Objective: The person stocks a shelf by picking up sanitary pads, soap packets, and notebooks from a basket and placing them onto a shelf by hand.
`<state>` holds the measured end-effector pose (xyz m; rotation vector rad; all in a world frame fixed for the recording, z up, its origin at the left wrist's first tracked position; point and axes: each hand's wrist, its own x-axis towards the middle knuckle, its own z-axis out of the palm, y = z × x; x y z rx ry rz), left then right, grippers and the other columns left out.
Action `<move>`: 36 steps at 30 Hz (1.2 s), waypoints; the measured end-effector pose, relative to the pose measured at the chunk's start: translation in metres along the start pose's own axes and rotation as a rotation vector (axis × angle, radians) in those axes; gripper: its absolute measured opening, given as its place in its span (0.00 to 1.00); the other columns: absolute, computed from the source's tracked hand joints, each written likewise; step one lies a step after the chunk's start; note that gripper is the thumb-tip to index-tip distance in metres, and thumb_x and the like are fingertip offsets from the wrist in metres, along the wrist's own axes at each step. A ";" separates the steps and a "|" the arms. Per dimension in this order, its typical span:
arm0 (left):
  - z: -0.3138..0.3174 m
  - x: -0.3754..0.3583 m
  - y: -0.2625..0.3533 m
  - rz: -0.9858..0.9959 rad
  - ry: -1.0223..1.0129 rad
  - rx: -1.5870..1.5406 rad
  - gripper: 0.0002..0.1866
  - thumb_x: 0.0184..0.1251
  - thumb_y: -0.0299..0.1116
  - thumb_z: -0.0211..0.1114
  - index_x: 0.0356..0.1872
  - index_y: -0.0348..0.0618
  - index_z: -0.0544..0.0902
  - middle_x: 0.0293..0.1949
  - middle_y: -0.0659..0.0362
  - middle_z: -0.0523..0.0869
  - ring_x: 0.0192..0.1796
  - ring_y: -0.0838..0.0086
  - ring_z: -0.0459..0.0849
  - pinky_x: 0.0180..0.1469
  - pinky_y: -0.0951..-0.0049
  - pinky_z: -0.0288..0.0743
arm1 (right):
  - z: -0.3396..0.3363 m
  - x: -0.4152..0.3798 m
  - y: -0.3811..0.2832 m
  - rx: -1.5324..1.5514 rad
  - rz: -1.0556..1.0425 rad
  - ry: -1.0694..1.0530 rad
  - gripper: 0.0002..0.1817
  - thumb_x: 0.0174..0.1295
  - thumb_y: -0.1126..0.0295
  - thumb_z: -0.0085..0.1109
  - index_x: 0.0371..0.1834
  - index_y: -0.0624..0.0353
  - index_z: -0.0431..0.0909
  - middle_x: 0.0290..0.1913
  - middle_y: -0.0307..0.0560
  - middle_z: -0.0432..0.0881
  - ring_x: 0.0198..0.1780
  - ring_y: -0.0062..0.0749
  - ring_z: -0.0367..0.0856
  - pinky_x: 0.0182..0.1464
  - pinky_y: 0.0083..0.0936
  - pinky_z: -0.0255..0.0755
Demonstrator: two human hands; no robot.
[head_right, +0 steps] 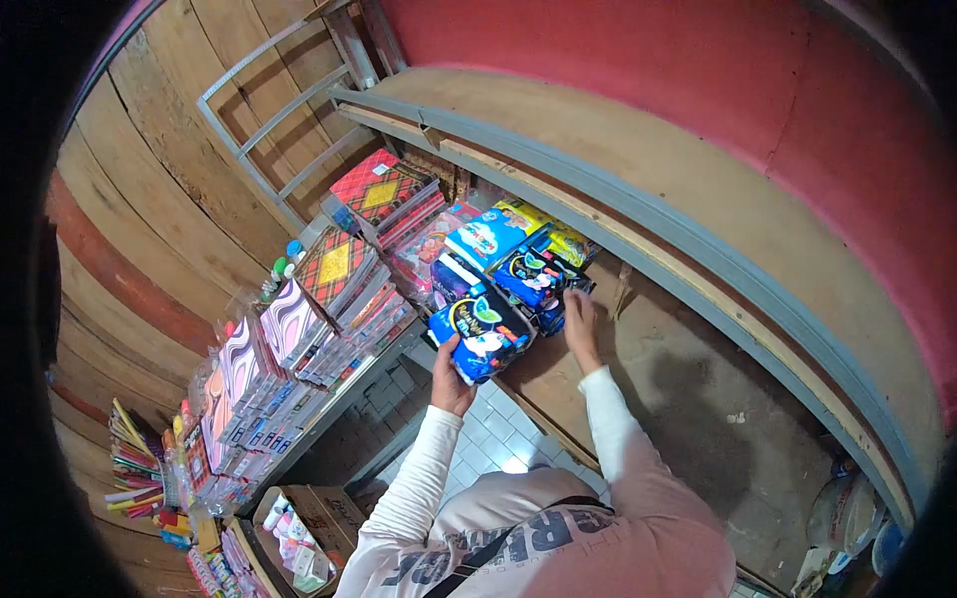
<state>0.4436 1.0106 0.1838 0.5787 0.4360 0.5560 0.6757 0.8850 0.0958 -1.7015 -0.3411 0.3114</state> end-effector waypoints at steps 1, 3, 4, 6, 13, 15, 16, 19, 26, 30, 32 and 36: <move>0.010 0.003 -0.004 -0.020 -0.036 -0.007 0.27 0.71 0.42 0.61 0.66 0.38 0.71 0.59 0.51 0.83 0.59 0.60 0.84 0.64 0.56 0.77 | -0.004 -0.033 -0.033 0.141 0.056 -0.085 0.33 0.72 0.43 0.49 0.67 0.59 0.70 0.59 0.53 0.79 0.58 0.37 0.79 0.49 0.33 0.76; 0.015 0.020 -0.023 -0.039 -0.045 -0.008 0.26 0.72 0.41 0.61 0.65 0.38 0.71 0.58 0.52 0.84 0.58 0.60 0.84 0.63 0.58 0.78 | 0.000 -0.065 -0.042 0.459 0.198 -0.299 0.33 0.73 0.42 0.47 0.70 0.54 0.67 0.62 0.49 0.77 0.59 0.38 0.79 0.50 0.39 0.77; 0.021 0.025 -0.030 -0.061 -0.057 -0.015 0.26 0.72 0.41 0.62 0.65 0.39 0.71 0.58 0.52 0.84 0.58 0.61 0.85 0.63 0.58 0.78 | 0.001 -0.073 -0.043 0.636 0.285 -0.428 0.33 0.74 0.41 0.46 0.72 0.51 0.64 0.63 0.47 0.76 0.59 0.38 0.79 0.52 0.42 0.77; 0.032 0.031 -0.046 -0.037 -0.060 0.030 0.24 0.71 0.40 0.63 0.63 0.40 0.73 0.56 0.54 0.85 0.57 0.63 0.85 0.62 0.60 0.78 | -0.005 -0.082 -0.058 0.765 0.306 -0.499 0.29 0.73 0.52 0.54 0.73 0.48 0.61 0.63 0.45 0.77 0.61 0.37 0.78 0.55 0.44 0.79; -0.010 0.042 -0.064 -0.184 -0.072 0.335 0.24 0.72 0.52 0.59 0.60 0.48 0.77 0.57 0.59 0.84 0.61 0.70 0.78 0.64 0.61 0.69 | -0.021 -0.031 -0.069 0.804 0.064 -0.232 0.33 0.61 0.76 0.68 0.69 0.55 0.62 0.60 0.47 0.76 0.57 0.35 0.82 0.51 0.37 0.83; -0.014 0.018 -0.050 -0.195 -0.029 0.402 0.25 0.72 0.54 0.58 0.60 0.48 0.77 0.58 0.58 0.83 0.61 0.69 0.78 0.63 0.63 0.68 | -0.027 0.001 -0.055 0.617 -0.058 -0.095 0.32 0.60 0.74 0.68 0.67 0.61 0.65 0.58 0.48 0.78 0.54 0.33 0.82 0.50 0.30 0.81; -0.017 0.003 -0.043 -0.180 -0.003 0.418 0.25 0.72 0.54 0.58 0.60 0.48 0.77 0.59 0.58 0.82 0.61 0.67 0.78 0.63 0.63 0.68 | -0.034 0.027 -0.033 0.483 -0.116 -0.071 0.32 0.60 0.75 0.68 0.67 0.63 0.65 0.59 0.50 0.77 0.55 0.34 0.81 0.50 0.30 0.81; -0.060 -0.033 -0.023 -0.221 0.027 0.463 0.25 0.72 0.52 0.58 0.61 0.46 0.77 0.61 0.53 0.80 0.63 0.63 0.78 0.65 0.60 0.70 | -0.045 0.075 -0.018 0.170 -0.092 -0.164 0.33 0.57 0.69 0.71 0.65 0.67 0.69 0.60 0.52 0.78 0.53 0.32 0.80 0.51 0.25 0.76; -0.155 -0.120 -0.018 -0.187 0.344 0.291 0.25 0.72 0.50 0.57 0.60 0.42 0.76 0.56 0.53 0.83 0.56 0.64 0.82 0.59 0.62 0.74 | -0.016 0.099 -0.040 -0.122 -0.381 0.244 0.30 0.52 0.63 0.72 0.58 0.64 0.77 0.52 0.56 0.85 0.56 0.47 0.82 0.62 0.36 0.71; -0.189 -0.157 -0.027 -0.183 0.478 0.176 0.25 0.72 0.49 0.57 0.60 0.42 0.76 0.54 0.53 0.84 0.54 0.64 0.83 0.56 0.62 0.75 | 0.004 0.118 -0.009 -0.088 -0.409 0.113 0.38 0.54 0.64 0.72 0.66 0.68 0.65 0.56 0.59 0.80 0.58 0.47 0.79 0.65 0.35 0.68; -0.194 -0.165 -0.031 -0.190 0.525 0.132 0.24 0.72 0.49 0.57 0.59 0.42 0.76 0.54 0.53 0.84 0.53 0.64 0.83 0.55 0.62 0.76 | 0.019 0.120 0.009 -0.226 -0.508 0.214 0.36 0.57 0.63 0.71 0.65 0.68 0.65 0.57 0.62 0.79 0.61 0.50 0.77 0.66 0.39 0.66; -0.183 -0.155 -0.031 -0.182 0.506 0.248 0.24 0.71 0.49 0.59 0.58 0.42 0.76 0.52 0.54 0.84 0.53 0.65 0.83 0.54 0.62 0.76 | 0.027 0.128 0.030 -0.267 -0.408 0.209 0.33 0.58 0.62 0.70 0.62 0.69 0.68 0.58 0.64 0.78 0.61 0.55 0.76 0.65 0.41 0.66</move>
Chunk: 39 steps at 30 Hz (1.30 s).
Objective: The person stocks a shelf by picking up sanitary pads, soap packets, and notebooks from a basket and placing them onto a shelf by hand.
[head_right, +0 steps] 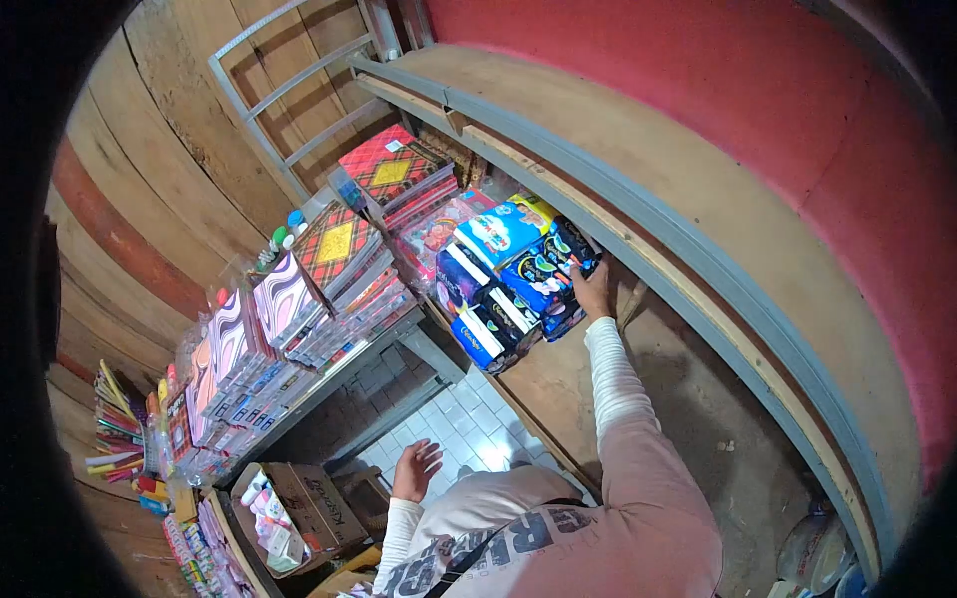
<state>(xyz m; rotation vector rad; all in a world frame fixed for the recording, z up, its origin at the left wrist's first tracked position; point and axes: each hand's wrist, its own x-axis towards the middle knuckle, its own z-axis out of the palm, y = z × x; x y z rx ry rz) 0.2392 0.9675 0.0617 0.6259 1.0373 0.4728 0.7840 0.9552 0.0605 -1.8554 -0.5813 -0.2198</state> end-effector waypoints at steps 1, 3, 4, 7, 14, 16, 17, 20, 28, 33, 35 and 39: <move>0.011 0.003 0.007 0.032 -0.018 0.063 0.24 0.70 0.48 0.60 0.58 0.41 0.77 0.52 0.55 0.84 0.53 0.66 0.83 0.54 0.64 0.75 | -0.001 0.000 0.003 -0.019 0.009 -0.006 0.33 0.58 0.61 0.70 0.61 0.69 0.68 0.58 0.64 0.78 0.61 0.56 0.76 0.65 0.41 0.66; 0.032 0.018 0.017 0.105 -0.084 0.221 0.23 0.71 0.46 0.60 0.60 0.42 0.76 0.54 0.56 0.84 0.54 0.67 0.83 0.56 0.63 0.75 | -0.003 0.000 0.005 -0.024 0.019 -0.023 0.34 0.58 0.61 0.70 0.61 0.69 0.68 0.58 0.65 0.77 0.61 0.57 0.76 0.65 0.41 0.66; 0.044 0.028 0.023 0.142 -0.120 0.301 0.23 0.72 0.45 0.59 0.61 0.43 0.76 0.55 0.56 0.84 0.55 0.68 0.82 0.57 0.63 0.75 | -0.005 0.000 0.006 -0.029 0.018 -0.027 0.34 0.58 0.61 0.70 0.61 0.70 0.68 0.58 0.65 0.77 0.62 0.58 0.75 0.65 0.42 0.66; 0.090 0.065 0.038 0.225 -0.090 0.510 0.28 0.68 0.46 0.64 0.63 0.41 0.74 0.55 0.58 0.83 0.53 0.72 0.81 0.54 0.68 0.74 | -0.011 -0.006 -0.006 -0.050 0.009 -0.031 0.34 0.58 0.60 0.70 0.61 0.70 0.68 0.59 0.66 0.77 0.62 0.58 0.75 0.65 0.41 0.66; 0.189 0.087 0.047 0.394 -0.018 0.580 0.45 0.59 0.43 0.72 0.70 0.23 0.62 0.59 0.44 0.78 0.59 0.61 0.77 0.64 0.66 0.69 | -0.036 -0.020 -0.066 -0.103 0.329 -0.078 0.40 0.53 0.65 0.73 0.61 0.76 0.60 0.61 0.71 0.71 0.66 0.60 0.68 0.69 0.43 0.62; 0.199 0.097 0.037 0.423 -0.126 0.349 0.43 0.59 0.43 0.71 0.69 0.26 0.63 0.59 0.46 0.79 0.59 0.62 0.78 0.65 0.67 0.68 | -0.023 -0.022 -0.047 -0.052 0.336 -0.050 0.46 0.54 0.58 0.73 0.67 0.75 0.56 0.67 0.73 0.64 0.71 0.62 0.62 0.73 0.41 0.56; 0.206 0.096 0.040 0.411 -0.152 0.338 0.41 0.59 0.42 0.71 0.68 0.27 0.65 0.58 0.48 0.79 0.58 0.62 0.79 0.64 0.67 0.69 | -0.013 -0.022 -0.027 0.013 0.261 -0.066 0.49 0.55 0.56 0.72 0.70 0.73 0.54 0.70 0.73 0.62 0.73 0.62 0.59 0.74 0.41 0.54; 0.212 0.111 0.041 0.384 -0.231 0.364 0.35 0.60 0.42 0.69 0.65 0.34 0.70 0.57 0.52 0.81 0.56 0.65 0.80 0.62 0.67 0.70 | 0.009 -0.025 -0.005 0.113 0.232 -0.250 0.58 0.59 0.44 0.64 0.80 0.65 0.40 0.79 0.67 0.51 0.79 0.59 0.49 0.78 0.38 0.46; 0.178 0.123 0.041 0.338 -0.389 0.398 0.34 0.62 0.45 0.66 0.65 0.36 0.70 0.59 0.53 0.80 0.59 0.66 0.77 0.65 0.65 0.67 | -0.002 -0.070 -0.034 0.185 0.263 -0.117 0.43 0.65 0.49 0.61 0.77 0.59 0.54 0.71 0.53 0.68 0.70 0.41 0.68 0.71 0.33 0.60; 0.124 0.094 0.038 0.150 -0.234 0.406 0.45 0.61 0.49 0.67 0.74 0.31 0.61 0.66 0.46 0.74 0.67 0.60 0.71 0.69 0.68 0.62 | -0.018 -0.171 -0.046 -0.024 0.364 -0.080 0.42 0.68 0.54 0.60 0.77 0.66 0.52 0.75 0.60 0.62 0.76 0.47 0.60 0.76 0.34 0.52; 0.073 0.115 0.016 0.117 -0.284 0.488 0.44 0.61 0.52 0.66 0.74 0.36 0.63 0.65 0.48 0.75 0.65 0.59 0.73 0.66 0.64 0.66 | -0.030 -0.220 -0.048 -0.127 0.341 -0.152 0.45 0.69 0.54 0.58 0.79 0.68 0.47 0.77 0.66 0.57 0.80 0.53 0.51 0.78 0.37 0.48; -0.004 0.098 0.001 -0.197 -0.263 0.586 0.36 0.61 0.53 0.65 0.65 0.39 0.73 0.63 0.52 0.74 0.58 0.60 0.76 0.57 0.58 0.71 | -0.057 -0.304 -0.079 -0.309 0.214 -0.134 0.44 0.65 0.56 0.60 0.77 0.70 0.51 0.73 0.71 0.60 0.75 0.64 0.56 0.77 0.45 0.50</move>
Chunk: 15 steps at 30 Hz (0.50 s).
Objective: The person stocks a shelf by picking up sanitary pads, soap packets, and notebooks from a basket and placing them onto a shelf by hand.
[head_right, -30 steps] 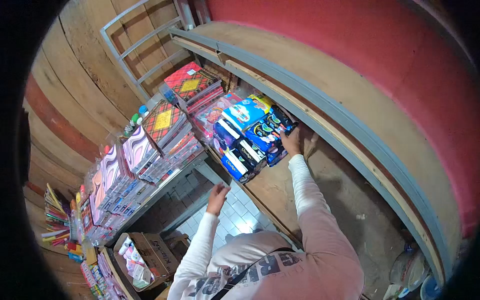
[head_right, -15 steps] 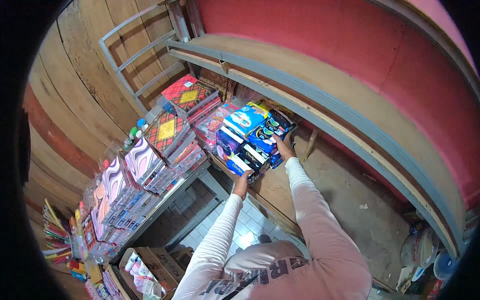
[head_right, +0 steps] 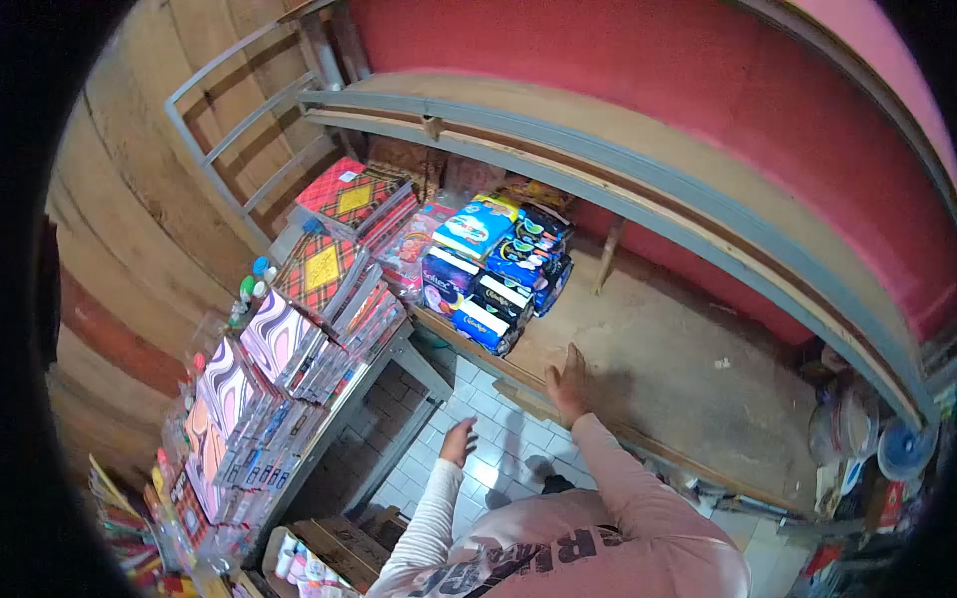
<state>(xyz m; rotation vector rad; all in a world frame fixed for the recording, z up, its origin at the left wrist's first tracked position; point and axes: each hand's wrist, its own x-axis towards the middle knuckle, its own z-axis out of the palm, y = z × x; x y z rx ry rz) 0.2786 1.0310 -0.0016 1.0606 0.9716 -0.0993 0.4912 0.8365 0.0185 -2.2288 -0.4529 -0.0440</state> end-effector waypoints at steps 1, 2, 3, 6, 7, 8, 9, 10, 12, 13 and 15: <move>-0.011 0.002 -0.021 -0.041 0.014 0.024 0.35 0.62 0.52 0.65 0.64 0.38 0.74 0.62 0.52 0.75 0.56 0.60 0.77 0.55 0.58 0.72 | 0.005 -0.020 0.017 -0.087 -0.009 0.004 0.44 0.65 0.55 0.59 0.77 0.68 0.51 0.74 0.70 0.59 0.76 0.63 0.54 0.78 0.45 0.48; -0.021 0.006 -0.040 -0.081 0.029 0.049 0.33 0.62 0.51 0.65 0.63 0.38 0.75 0.60 0.52 0.76 0.54 0.60 0.78 0.53 0.58 0.73 | 0.009 -0.033 0.027 -0.172 -0.018 0.006 0.44 0.66 0.54 0.59 0.78 0.67 0.51 0.74 0.69 0.59 0.77 0.62 0.53 0.79 0.46 0.46; -0.026 0.007 -0.051 -0.132 0.043 0.109 0.32 0.63 0.50 0.64 0.63 0.38 0.75 0.60 0.50 0.76 0.54 0.60 0.79 0.53 0.57 0.74 | 0.004 -0.045 0.024 -0.226 -0.035 0.007 0.43 0.65 0.54 0.58 0.77 0.67 0.52 0.74 0.69 0.60 0.76 0.62 0.54 0.78 0.49 0.46; -0.027 0.005 -0.068 -0.131 0.075 0.193 0.27 0.64 0.48 0.62 0.57 0.41 0.82 0.48 0.53 0.84 0.47 0.62 0.82 0.45 0.60 0.76 | -0.032 -0.073 -0.005 -0.375 -0.096 -0.018 0.41 0.65 0.56 0.58 0.76 0.67 0.54 0.72 0.69 0.61 0.74 0.63 0.57 0.76 0.56 0.47; -0.024 0.009 -0.072 -0.114 0.052 0.204 0.26 0.64 0.48 0.63 0.57 0.41 0.83 0.47 0.54 0.84 0.47 0.62 0.82 0.45 0.60 0.76 | -0.035 -0.079 -0.003 -0.408 -0.116 -0.040 0.41 0.64 0.56 0.58 0.76 0.67 0.55 0.72 0.69 0.61 0.74 0.63 0.58 0.76 0.58 0.47; -0.022 0.013 -0.073 -0.095 0.033 0.214 0.25 0.64 0.47 0.63 0.56 0.42 0.83 0.46 0.54 0.85 0.47 0.62 0.82 0.44 0.61 0.76 | -0.036 -0.084 -0.002 -0.438 -0.138 -0.061 0.41 0.64 0.57 0.58 0.76 0.67 0.55 0.72 0.69 0.61 0.73 0.64 0.58 0.75 0.60 0.47; -0.018 0.013 -0.065 -0.072 0.016 0.225 0.24 0.64 0.47 0.63 0.55 0.42 0.84 0.45 0.55 0.85 0.47 0.63 0.82 0.44 0.61 0.76 | -0.035 -0.086 -0.001 -0.449 -0.126 -0.064 0.41 0.64 0.56 0.58 0.75 0.68 0.56 0.72 0.69 0.61 0.74 0.64 0.58 0.76 0.59 0.46; -0.012 0.012 -0.055 -0.056 -0.001 0.193 0.22 0.63 0.43 0.66 0.54 0.40 0.85 0.45 0.56 0.86 0.46 0.65 0.82 0.44 0.66 0.76 | -0.034 -0.087 -0.001 -0.457 -0.118 -0.067 0.41 0.63 0.55 0.57 0.74 0.69 0.57 0.72 0.70 0.61 0.74 0.64 0.57 0.76 0.58 0.45; -0.005 0.021 -0.040 0.069 -0.036 0.241 0.22 0.62 0.41 0.68 0.53 0.37 0.84 0.46 0.56 0.86 0.46 0.67 0.82 0.47 0.69 0.76 | -0.032 -0.085 -0.010 -0.463 -0.065 -0.079 0.41 0.63 0.55 0.57 0.73 0.71 0.58 0.72 0.70 0.61 0.74 0.64 0.57 0.76 0.57 0.45; 0.000 0.030 -0.031 0.136 -0.056 0.261 0.22 0.62 0.39 0.70 0.53 0.36 0.84 0.47 0.56 0.86 0.46 0.68 0.82 0.48 0.70 0.76 | -0.037 -0.081 -0.026 -0.461 -0.022 -0.084 0.41 0.63 0.55 0.57 0.73 0.71 0.58 0.72 0.71 0.61 0.74 0.65 0.57 0.76 0.57 0.45; 0.005 0.042 -0.012 0.325 -0.019 0.340 0.24 0.62 0.38 0.71 0.55 0.32 0.81 0.48 0.53 0.87 0.50 0.68 0.83 0.56 0.71 0.74 | -0.033 -0.073 -0.032 -0.428 0.011 -0.039 0.40 0.64 0.54 0.56 0.73 0.72 0.58 0.72 0.71 0.62 0.74 0.65 0.58 0.76 0.57 0.46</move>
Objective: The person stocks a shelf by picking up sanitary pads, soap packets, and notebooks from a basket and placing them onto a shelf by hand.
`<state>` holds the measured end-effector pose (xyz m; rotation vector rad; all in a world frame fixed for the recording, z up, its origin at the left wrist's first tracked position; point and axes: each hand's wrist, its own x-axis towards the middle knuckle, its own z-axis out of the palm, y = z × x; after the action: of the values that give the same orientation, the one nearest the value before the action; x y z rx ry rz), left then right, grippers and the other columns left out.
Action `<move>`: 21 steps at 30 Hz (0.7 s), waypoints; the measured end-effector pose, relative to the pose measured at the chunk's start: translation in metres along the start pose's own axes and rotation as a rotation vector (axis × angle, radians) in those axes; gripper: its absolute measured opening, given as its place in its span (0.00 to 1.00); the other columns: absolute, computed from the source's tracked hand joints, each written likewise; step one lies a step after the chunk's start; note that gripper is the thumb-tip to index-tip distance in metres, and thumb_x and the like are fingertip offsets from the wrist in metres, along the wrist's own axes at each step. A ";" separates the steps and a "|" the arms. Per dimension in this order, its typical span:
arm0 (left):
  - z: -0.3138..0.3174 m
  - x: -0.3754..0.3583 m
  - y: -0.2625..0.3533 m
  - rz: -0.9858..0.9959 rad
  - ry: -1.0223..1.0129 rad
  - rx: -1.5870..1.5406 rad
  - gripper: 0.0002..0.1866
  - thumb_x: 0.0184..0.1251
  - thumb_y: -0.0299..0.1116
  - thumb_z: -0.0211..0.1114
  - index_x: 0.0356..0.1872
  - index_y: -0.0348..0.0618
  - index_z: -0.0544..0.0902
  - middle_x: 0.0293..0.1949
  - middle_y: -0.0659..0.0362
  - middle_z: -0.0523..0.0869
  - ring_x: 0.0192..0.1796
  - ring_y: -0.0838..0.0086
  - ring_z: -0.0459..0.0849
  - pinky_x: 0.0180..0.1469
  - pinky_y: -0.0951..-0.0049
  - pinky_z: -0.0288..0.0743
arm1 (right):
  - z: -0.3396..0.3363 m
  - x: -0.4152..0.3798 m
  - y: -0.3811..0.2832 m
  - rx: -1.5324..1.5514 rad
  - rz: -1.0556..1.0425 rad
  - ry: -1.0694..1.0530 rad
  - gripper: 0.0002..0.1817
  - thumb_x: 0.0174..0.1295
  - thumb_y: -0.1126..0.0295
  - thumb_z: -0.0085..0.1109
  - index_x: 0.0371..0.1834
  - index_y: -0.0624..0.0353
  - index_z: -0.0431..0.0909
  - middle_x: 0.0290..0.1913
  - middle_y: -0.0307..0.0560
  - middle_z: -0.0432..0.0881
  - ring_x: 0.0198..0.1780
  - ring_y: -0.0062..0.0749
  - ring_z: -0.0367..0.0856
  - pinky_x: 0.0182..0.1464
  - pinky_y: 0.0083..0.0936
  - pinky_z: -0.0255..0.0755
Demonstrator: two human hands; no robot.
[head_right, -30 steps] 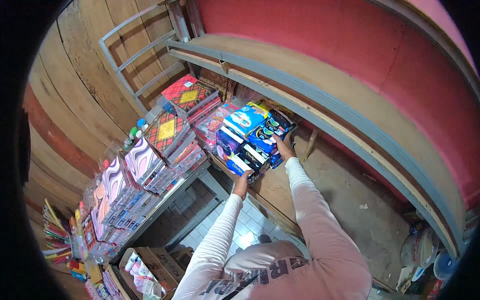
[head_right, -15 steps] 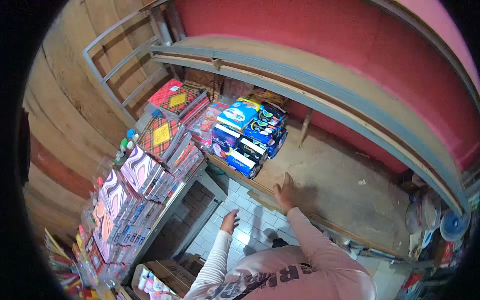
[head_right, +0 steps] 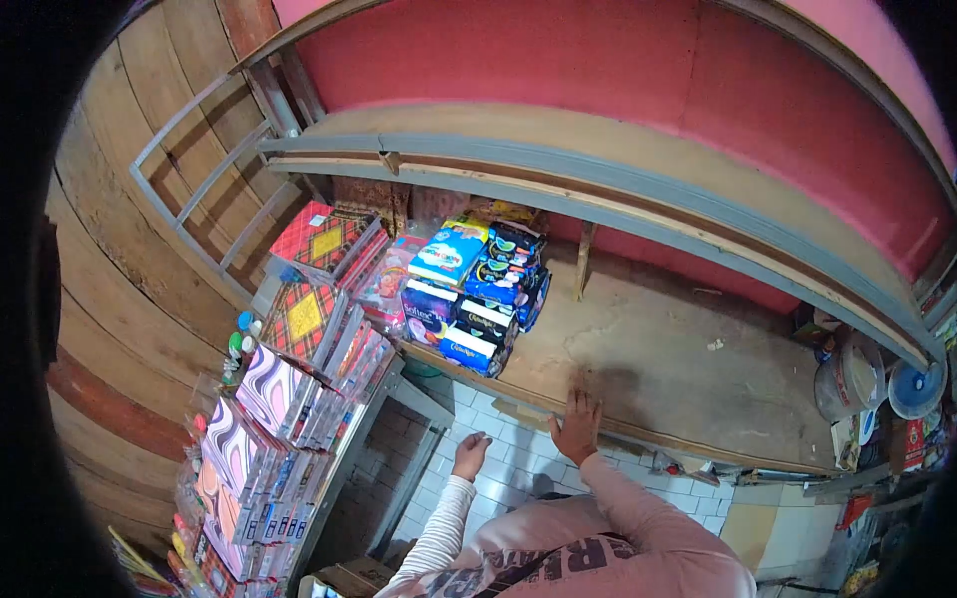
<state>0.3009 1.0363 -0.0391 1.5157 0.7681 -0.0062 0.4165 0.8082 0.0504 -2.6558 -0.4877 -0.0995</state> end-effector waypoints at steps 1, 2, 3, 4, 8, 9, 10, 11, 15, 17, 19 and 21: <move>-0.004 -0.001 0.028 0.056 0.018 0.041 0.25 0.62 0.38 0.71 0.56 0.32 0.80 0.49 0.52 0.87 0.52 0.67 0.83 0.58 0.70 0.74 | 0.010 0.004 0.001 0.032 0.001 0.051 0.40 0.64 0.54 0.56 0.72 0.73 0.58 0.72 0.71 0.62 0.74 0.66 0.58 0.76 0.56 0.47; -0.009 -0.001 0.054 0.110 0.036 0.083 0.25 0.63 0.38 0.71 0.57 0.32 0.80 0.50 0.50 0.87 0.53 0.65 0.83 0.60 0.69 0.73 | 0.021 0.010 0.000 0.065 0.003 0.101 0.40 0.65 0.54 0.56 0.72 0.73 0.58 0.72 0.71 0.62 0.74 0.67 0.58 0.76 0.55 0.48; -0.013 0.001 0.074 0.257 0.113 0.171 0.27 0.63 0.39 0.70 0.59 0.32 0.78 0.53 0.46 0.85 0.56 0.60 0.82 0.62 0.66 0.72 | 0.032 0.021 -0.001 0.199 -0.015 0.118 0.41 0.66 0.53 0.55 0.73 0.74 0.58 0.72 0.70 0.62 0.74 0.67 0.58 0.76 0.54 0.49; -0.017 0.005 0.094 0.404 0.186 0.258 0.29 0.64 0.40 0.69 0.61 0.32 0.77 0.56 0.42 0.83 0.59 0.56 0.81 0.64 0.64 0.71 | 0.041 0.035 -0.002 0.332 -0.031 0.137 0.41 0.67 0.52 0.55 0.73 0.74 0.57 0.73 0.70 0.61 0.74 0.66 0.57 0.76 0.52 0.49; -0.030 0.029 0.166 0.799 0.310 0.489 0.31 0.65 0.40 0.68 0.65 0.31 0.72 0.67 0.33 0.69 0.71 0.41 0.67 0.72 0.52 0.60 | 0.036 0.082 -0.037 0.650 0.202 0.054 0.41 0.72 0.48 0.49 0.75 0.74 0.55 0.76 0.69 0.57 0.77 0.62 0.54 0.78 0.43 0.49; -0.032 0.038 0.184 0.850 0.319 0.504 0.32 0.65 0.40 0.67 0.65 0.31 0.72 0.68 0.32 0.68 0.71 0.40 0.65 0.73 0.51 0.59 | 0.037 0.093 -0.044 0.687 0.219 0.049 0.41 0.73 0.47 0.47 0.75 0.73 0.54 0.77 0.69 0.56 0.78 0.59 0.52 0.78 0.41 0.48; -0.034 0.046 0.200 0.900 0.322 0.519 0.32 0.65 0.40 0.67 0.66 0.32 0.71 0.69 0.32 0.66 0.72 0.39 0.64 0.73 0.50 0.58 | 0.042 0.103 -0.049 0.725 0.240 0.044 0.41 0.74 0.47 0.44 0.76 0.72 0.54 0.77 0.69 0.55 0.79 0.57 0.51 0.79 0.40 0.47; -0.035 0.057 0.214 0.951 0.324 0.531 0.32 0.65 0.39 0.67 0.66 0.32 0.71 0.70 0.31 0.64 0.73 0.38 0.62 0.74 0.49 0.57 | 0.047 0.114 -0.054 0.760 0.262 0.041 0.41 0.75 0.46 0.42 0.76 0.72 0.53 0.78 0.68 0.53 0.80 0.55 0.50 0.79 0.38 0.46; -0.044 0.095 0.265 1.069 0.293 0.793 0.45 0.59 0.49 0.69 0.73 0.36 0.63 0.75 0.32 0.55 0.78 0.38 0.51 0.76 0.42 0.43 | 0.076 0.146 -0.072 0.913 0.296 0.103 0.42 0.75 0.44 0.39 0.78 0.71 0.50 0.79 0.68 0.51 0.81 0.53 0.46 0.80 0.36 0.43; -0.050 0.111 0.277 1.092 0.272 0.936 0.49 0.58 0.53 0.69 0.75 0.37 0.60 0.76 0.34 0.53 0.79 0.38 0.46 0.77 0.40 0.37 | 0.104 0.163 -0.073 0.958 0.243 0.181 0.42 0.75 0.44 0.40 0.78 0.71 0.49 0.79 0.68 0.51 0.81 0.54 0.46 0.79 0.36 0.43; -0.057 0.131 0.272 1.069 0.192 1.010 0.51 0.58 0.55 0.69 0.77 0.40 0.57 0.77 0.35 0.51 0.80 0.39 0.44 0.77 0.37 0.34 | 0.109 0.165 -0.094 0.995 0.257 0.225 0.42 0.76 0.44 0.40 0.78 0.70 0.48 0.79 0.68 0.52 0.81 0.55 0.48 0.79 0.37 0.45; -0.060 0.151 0.262 1.071 0.113 1.060 0.52 0.58 0.57 0.68 0.79 0.42 0.54 0.78 0.36 0.50 0.80 0.40 0.42 0.77 0.36 0.31 | 0.120 0.167 -0.113 0.979 0.258 0.285 0.42 0.76 0.45 0.40 0.78 0.70 0.48 0.78 0.68 0.53 0.80 0.55 0.50 0.78 0.37 0.46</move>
<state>0.5112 1.1843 0.1314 2.7996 -0.1327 0.5481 0.5318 1.0094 0.0121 -1.6812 -0.0479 -0.1180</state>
